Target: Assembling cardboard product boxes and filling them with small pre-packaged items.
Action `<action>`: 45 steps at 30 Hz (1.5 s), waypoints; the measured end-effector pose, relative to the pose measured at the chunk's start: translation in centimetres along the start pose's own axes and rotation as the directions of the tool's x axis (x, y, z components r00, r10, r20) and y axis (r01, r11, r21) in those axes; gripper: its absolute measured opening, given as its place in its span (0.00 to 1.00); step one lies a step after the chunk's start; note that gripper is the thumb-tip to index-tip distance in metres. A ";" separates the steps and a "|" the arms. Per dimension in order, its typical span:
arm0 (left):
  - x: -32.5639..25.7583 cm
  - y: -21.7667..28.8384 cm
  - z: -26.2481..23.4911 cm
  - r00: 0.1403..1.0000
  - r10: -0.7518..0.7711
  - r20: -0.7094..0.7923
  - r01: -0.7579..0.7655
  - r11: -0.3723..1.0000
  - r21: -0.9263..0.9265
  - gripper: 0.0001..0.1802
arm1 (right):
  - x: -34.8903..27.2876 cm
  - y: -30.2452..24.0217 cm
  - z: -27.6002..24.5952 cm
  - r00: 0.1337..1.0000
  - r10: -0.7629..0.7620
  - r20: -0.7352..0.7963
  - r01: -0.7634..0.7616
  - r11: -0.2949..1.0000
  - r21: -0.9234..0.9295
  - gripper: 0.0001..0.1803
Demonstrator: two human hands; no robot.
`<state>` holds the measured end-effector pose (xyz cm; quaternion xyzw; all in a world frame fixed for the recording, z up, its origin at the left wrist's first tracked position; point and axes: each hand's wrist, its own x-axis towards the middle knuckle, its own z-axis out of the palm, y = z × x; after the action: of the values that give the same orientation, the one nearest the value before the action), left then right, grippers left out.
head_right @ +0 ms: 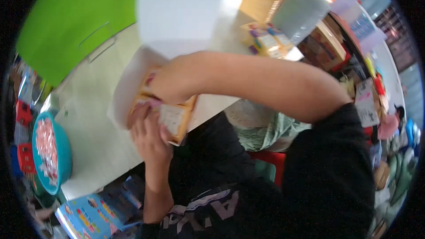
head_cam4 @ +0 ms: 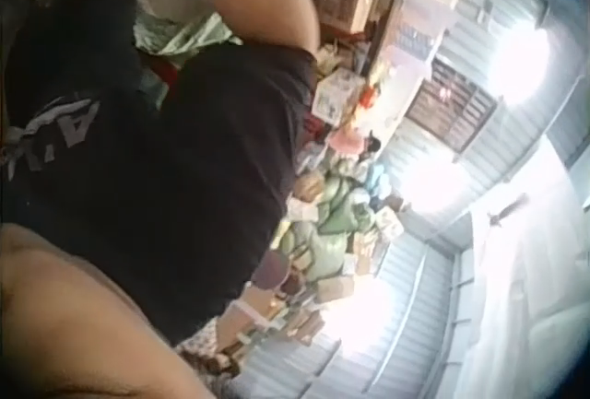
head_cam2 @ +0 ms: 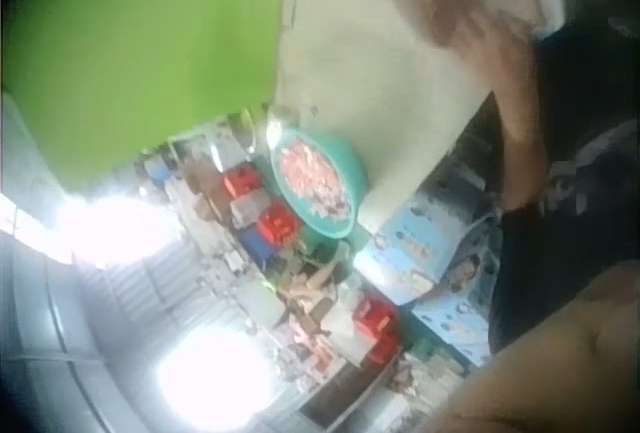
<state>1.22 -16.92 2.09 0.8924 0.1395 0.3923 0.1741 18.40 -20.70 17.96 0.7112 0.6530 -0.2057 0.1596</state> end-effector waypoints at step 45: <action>19.1 14.9 23.2 0.768 -0.113 0.630 0.274 0.948 -0.164 0.33 | -14.9 16.1 23.6 0.417 0.908 0.038 0.314 -0.184 0.931 0.34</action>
<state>32.75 -27.66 6.09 0.9228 0.1176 0.0755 0.3589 31.53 -46.81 4.37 0.7411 0.0042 -0.1925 -0.6432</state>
